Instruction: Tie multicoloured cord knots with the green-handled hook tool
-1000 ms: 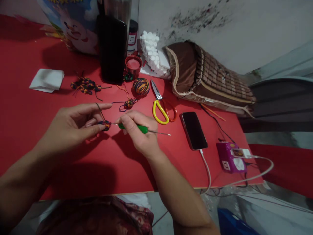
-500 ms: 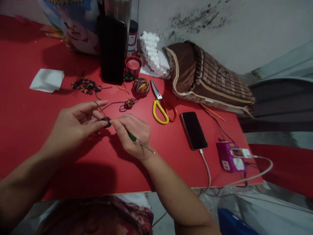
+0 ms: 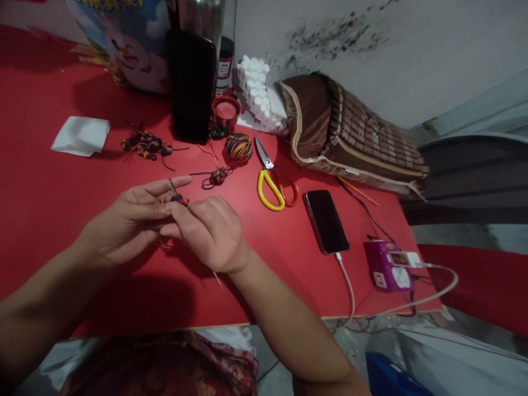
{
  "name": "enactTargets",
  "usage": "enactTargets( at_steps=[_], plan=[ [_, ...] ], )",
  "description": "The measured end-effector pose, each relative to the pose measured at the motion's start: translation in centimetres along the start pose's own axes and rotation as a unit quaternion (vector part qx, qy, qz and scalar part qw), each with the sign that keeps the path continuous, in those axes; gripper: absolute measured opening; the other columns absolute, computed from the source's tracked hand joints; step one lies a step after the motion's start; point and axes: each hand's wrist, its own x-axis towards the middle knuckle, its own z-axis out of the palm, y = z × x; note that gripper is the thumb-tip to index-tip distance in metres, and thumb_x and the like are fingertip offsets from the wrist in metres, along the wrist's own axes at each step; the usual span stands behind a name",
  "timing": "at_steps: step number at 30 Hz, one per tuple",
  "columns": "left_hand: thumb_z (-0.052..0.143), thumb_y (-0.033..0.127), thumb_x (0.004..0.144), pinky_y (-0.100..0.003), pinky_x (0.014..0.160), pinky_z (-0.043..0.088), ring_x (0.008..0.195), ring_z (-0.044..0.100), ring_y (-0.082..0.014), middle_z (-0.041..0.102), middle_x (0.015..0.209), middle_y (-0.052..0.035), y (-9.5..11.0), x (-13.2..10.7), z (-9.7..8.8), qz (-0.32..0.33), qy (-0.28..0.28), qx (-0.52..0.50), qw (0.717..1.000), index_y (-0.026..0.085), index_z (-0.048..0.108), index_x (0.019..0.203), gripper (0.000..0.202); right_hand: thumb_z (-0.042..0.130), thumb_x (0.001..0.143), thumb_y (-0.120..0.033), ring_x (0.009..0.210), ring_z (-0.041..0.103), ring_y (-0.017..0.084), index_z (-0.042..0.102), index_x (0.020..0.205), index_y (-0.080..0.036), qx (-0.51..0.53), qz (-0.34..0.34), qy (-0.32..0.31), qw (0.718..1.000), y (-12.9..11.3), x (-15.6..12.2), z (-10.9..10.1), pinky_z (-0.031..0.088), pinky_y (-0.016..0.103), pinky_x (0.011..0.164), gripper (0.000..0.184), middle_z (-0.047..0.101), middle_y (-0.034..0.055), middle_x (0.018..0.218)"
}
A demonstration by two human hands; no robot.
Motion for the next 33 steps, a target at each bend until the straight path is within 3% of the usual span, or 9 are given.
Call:
enactTargets(
  at_steps=[2, 5, 9, 12, 14, 17, 22, 26, 33],
  plan=[
    [0.082, 0.002, 0.070, -0.020, 0.048, 0.048, 0.053, 0.056, -0.0079, 0.063, 0.071, 0.0036, -0.4, -0.1, 0.2, 0.038, 0.017, 0.020, 0.999, 0.015, 0.082, 0.117, 0.048, 0.068, 0.106, -0.029, 0.071, 0.064, 0.021, 0.070, 0.125, -0.019, -0.058, -0.026, 0.009, 0.998, 0.0, 0.1, 0.4, 0.049, 0.036, 0.066, 0.022, 0.076, 0.0061, 0.081],
    [0.082, 0.008, 0.076, -0.021, 0.048, 0.044, 0.055, 0.053, -0.0075, 0.063, 0.079, 0.0033, -0.7, -0.4, 0.2, 0.149, 0.044, 0.127, 0.980, 0.021, 0.081, 0.126, 0.051, 0.066, 0.107, -0.029, 0.069, 0.063, 0.020, 0.069, 0.125, -0.021, -0.091, -0.013, 0.010, 0.996, -0.2, 0.3, 0.6, 0.048, 0.036, 0.067, 0.020, 0.075, 0.0040, 0.079],
    [0.079, 0.010, 0.080, -0.024, 0.055, 0.044, 0.063, 0.049, -0.0103, 0.061, 0.082, 0.0005, -0.2, -0.6, 0.0, 0.259, 0.050, 0.289, 0.920, 0.025, 0.085, 0.122, 0.045, 0.065, 0.107, -0.029, 0.077, 0.070, 0.020, 0.071, 0.124, -0.023, -0.018, 0.042, -0.008, 0.999, -0.9, 0.4, -0.3, 0.053, 0.034, 0.072, 0.019, 0.079, 0.0059, 0.088],
    [0.078, 0.010, 0.083, -0.025, 0.060, 0.045, 0.068, 0.050, -0.0117, 0.057, 0.082, 0.0000, 0.3, -0.5, -0.5, 0.295, 0.049, 0.340, 0.892, 0.029, 0.087, 0.120, 0.042, 0.066, 0.107, -0.029, 0.079, 0.073, 0.019, 0.075, 0.119, -0.023, 0.053, 0.097, -0.021, 0.994, -1.4, 0.5, -1.1, 0.055, 0.032, 0.072, 0.017, 0.080, 0.0065, 0.090],
    [0.078, 0.011, 0.085, -0.024, 0.060, 0.046, 0.068, 0.051, -0.0118, 0.054, 0.082, 0.0002, 0.4, -0.4, -0.8, 0.292, 0.033, 0.346, 0.891, 0.031, 0.087, 0.121, 0.043, 0.066, 0.106, -0.028, 0.078, 0.073, 0.019, 0.078, 0.113, -0.025, 0.105, 0.146, 0.003, 0.984, -1.5, 0.6, -1.5, 0.056, 0.032, 0.071, 0.015, 0.080, 0.0044, 0.087],
    [0.078, 0.013, 0.086, -0.023, 0.055, 0.049, 0.065, 0.051, -0.0109, 0.052, 0.086, 0.0001, 0.3, -0.4, -1.2, 0.251, -0.013, 0.318, 0.914, 0.033, 0.086, 0.126, 0.046, 0.064, 0.107, -0.028, 0.070, 0.069, 0.016, 0.081, 0.101, -0.025, 0.188, 0.238, 0.053, 0.951, -1.3, 0.7, -1.7, 0.054, 0.031, 0.066, 0.018, 0.076, 0.0008, 0.078],
    [0.079, 0.010, 0.083, -0.019, 0.050, 0.051, 0.063, 0.051, -0.0104, 0.052, 0.083, 0.0002, 0.4, -0.5, -1.3, 0.181, -0.068, 0.277, 0.941, 0.032, 0.087, 0.123, 0.047, 0.072, 0.102, -0.041, 0.054, 0.056, 0.011, 0.083, 0.087, -0.024, 0.331, 0.384, 0.085, 0.858, -0.3, 0.7, -1.8, 0.050, 0.029, 0.056, 0.025, 0.071, -0.0012, 0.070],
    [0.076, 0.007, 0.082, -0.018, 0.050, 0.049, 0.064, 0.054, -0.0101, 0.058, 0.084, -0.0010, 0.6, -0.6, -1.5, 0.147, -0.097, 0.224, 0.958, 0.032, 0.088, 0.118, 0.045, 0.077, 0.098, -0.045, 0.047, 0.047, 0.008, 0.082, 0.081, -0.023, 0.413, 0.415, 0.094, 0.805, 0.1, 0.8, -1.7, 0.039, 0.025, 0.046, 0.028, 0.072, -0.0007, 0.071],
    [0.086, 0.013, 0.080, -0.021, 0.054, 0.052, 0.060, 0.059, -0.0104, 0.065, 0.078, -0.0001, -0.1, -0.1, -1.4, 0.128, -0.117, 0.177, 0.969, 0.029, 0.088, 0.118, 0.041, 0.078, 0.094, -0.056, 0.044, 0.045, 0.008, 0.079, 0.078, -0.022, 0.465, 0.447, 0.076, 0.760, -0.3, 1.0, -0.9, 0.032, 0.023, 0.041, 0.038, 0.061, -0.0031, 0.058]
  ],
)
